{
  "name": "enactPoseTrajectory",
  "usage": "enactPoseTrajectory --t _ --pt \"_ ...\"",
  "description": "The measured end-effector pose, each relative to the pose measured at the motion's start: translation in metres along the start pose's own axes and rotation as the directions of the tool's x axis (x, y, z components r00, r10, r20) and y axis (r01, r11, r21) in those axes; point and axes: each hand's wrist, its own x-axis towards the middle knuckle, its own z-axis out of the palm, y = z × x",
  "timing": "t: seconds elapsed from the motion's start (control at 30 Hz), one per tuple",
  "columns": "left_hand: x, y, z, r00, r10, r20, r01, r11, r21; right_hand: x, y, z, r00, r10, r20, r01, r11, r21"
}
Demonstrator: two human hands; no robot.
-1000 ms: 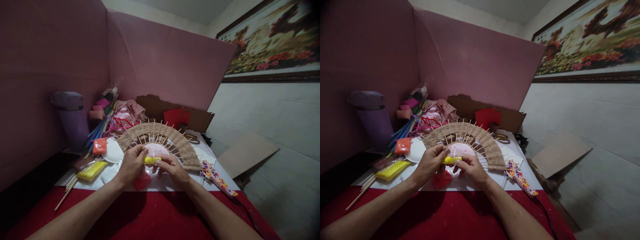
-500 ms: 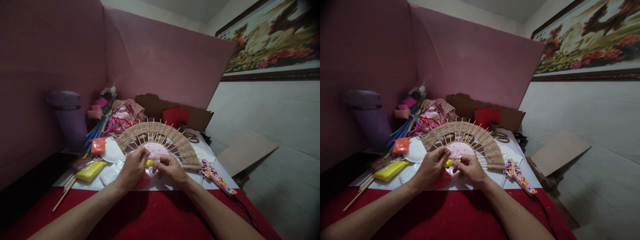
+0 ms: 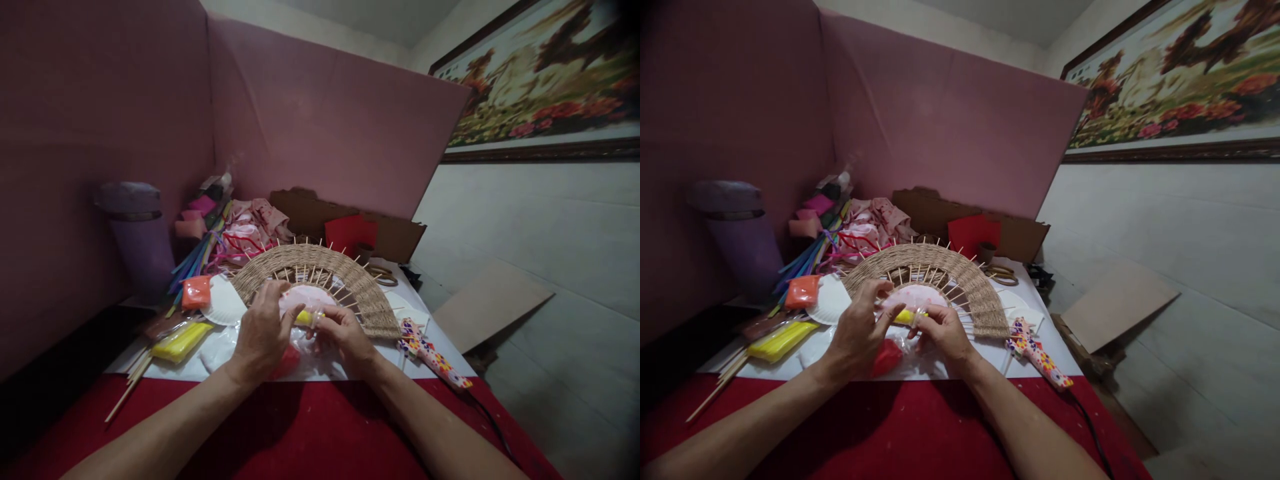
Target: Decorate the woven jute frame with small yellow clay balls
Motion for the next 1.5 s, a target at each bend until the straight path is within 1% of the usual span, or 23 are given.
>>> enactPoseTrajectory --t 0.03,0.07,0.1,0.13,0.2,0.27,0.33,0.4,0.5,0.57,0.67,0.77,0.83,0.93,1.0,1.1,1.17,1.23,1.3,1.33,1.4,1.47,1.5 --pt "0.0 0.0 0.0 0.995 0.083 -0.058 -0.079 0.995 0.067 0.001 0.001 0.001 0.999 -0.015 -0.035 0.015 1.0 -0.013" --pt "-0.002 0.0 0.0 0.986 0.156 -0.062 -0.147 0.981 0.125 0.001 0.002 0.002 0.998 -0.033 -0.058 0.031 0.999 -0.025" --pt "-0.003 0.001 0.001 0.981 0.196 -0.017 -0.19 0.967 0.168 0.001 0.002 0.003 0.996 -0.051 -0.074 0.048 0.998 -0.038" --pt "-0.006 0.001 0.002 0.979 0.195 0.061 -0.204 0.958 0.2 0.001 0.002 0.004 0.994 -0.067 -0.084 0.063 0.997 -0.05" --pt "-0.011 0.001 0.006 0.971 0.116 0.208 -0.168 0.953 0.254 0.0 0.0 0.007 0.991 -0.092 -0.097 0.086 0.994 -0.067" --pt "-0.015 0.002 0.009 0.966 0.021 0.259 -0.09 0.961 0.261 -0.001 -0.002 0.009 0.987 -0.124 -0.098 0.114 0.988 -0.103" --pt "-0.016 0.003 0.01 0.965 -0.029 0.261 -0.024 0.98 0.197 -0.003 -0.003 0.011 0.984 -0.155 -0.09 0.139 0.977 -0.161" --pt "-0.016 0.004 0.01 0.964 -0.044 0.261 0.011 0.992 0.128 -0.004 -0.002 0.012 0.98 -0.179 -0.087 0.155 0.96 -0.232" --pt "-0.015 0.005 0.013 0.971 -0.026 0.238 0.0 0.994 0.106 -0.004 0.001 0.013 0.963 -0.255 -0.085 0.211 0.912 -0.351" --pt "-0.016 0.004 0.015 0.977 0.012 0.213 -0.039 0.991 0.126 -0.004 0.002 0.014 0.948 -0.304 -0.094 0.244 0.883 -0.4" --pt "-0.019 0.003 0.019 0.976 0.119 0.18 -0.15 0.974 0.168 -0.005 0.001 0.014 0.944 -0.312 -0.109 0.242 0.878 -0.413" --pt "-0.021 0.001 0.02 0.955 0.25 0.16 -0.279 0.94 0.198 -0.004 -0.001 0.014 0.946 -0.32 -0.055 0.278 0.887 -0.368" --pt "-0.022 0.002 0.019 0.939 0.306 0.155 -0.335 0.916 0.221 -0.004 -0.001 0.014 0.952 -0.306 -0.027 0.283 0.907 -0.311" --pt "-0.022 0.004 0.018 0.921 0.356 0.161 -0.387 0.888 0.249 -0.003 0.002 0.013 0.966 -0.256 -0.045 0.238 0.94 -0.244" --pt "-0.023 0.006 0.017 0.904 0.394 0.167 -0.425 0.868 0.256 -0.003 0.005 0.012 0.977 -0.203 -0.07 0.187 0.965 -0.186" --pt "-0.023 0.007 0.018 0.88 0.443 0.174 -0.474 0.846 0.244 -0.003 0.005 0.013 0.994 -0.076 -0.08 0.07 0.994 -0.083" --pt "-0.023 0.008 0.018 0.87 0.456 0.188 -0.49 0.843 0.222 -0.003 0.004 0.014 0.996 -0.016 -0.086 0.011 0.998 -0.055" --pt "-0.024 0.008 0.018 0.87 0.446 0.209 -0.485 0.85 0.205 -0.003 0.002 0.014 0.994 -0.023 -0.107 0.015 0.997 -0.07" --pt "-0.025 0.009 0.016 0.877 0.417 0.24 -0.461 0.871 0.171 -0.001 0.002 0.011 0.984 -0.079 -0.157 0.062 0.992 -0.109" --pt "-0.025 0.009 0.014 0.89 0.386 0.243 -0.427 0.893 0.143 0.001 0.001 0.009 0.975 -0.108 -0.194 0.084 0.988 -0.13" --pt "-0.022 0.011 0.009 0.94 0.278 0.195 -0.293 0.955 0.053 0.003 0.0 0.003 0.949 -0.151 -0.278 0.103 0.978 -0.18" --pt "-0.016 0.011 0.005 0.994 0.083 0.073 -0.076 0.993 -0.087 0.003 -0.001 -0.002 0.927 -0.199 -0.318 0.117 0.959 -0.258" --pt "-0.013 0.011 0.003 0.999 -0.035 0.019 0.038 0.985 -0.17 0.003 -0.002 -0.003 0.919 -0.237 -0.315 0.137 0.941 -0.308"
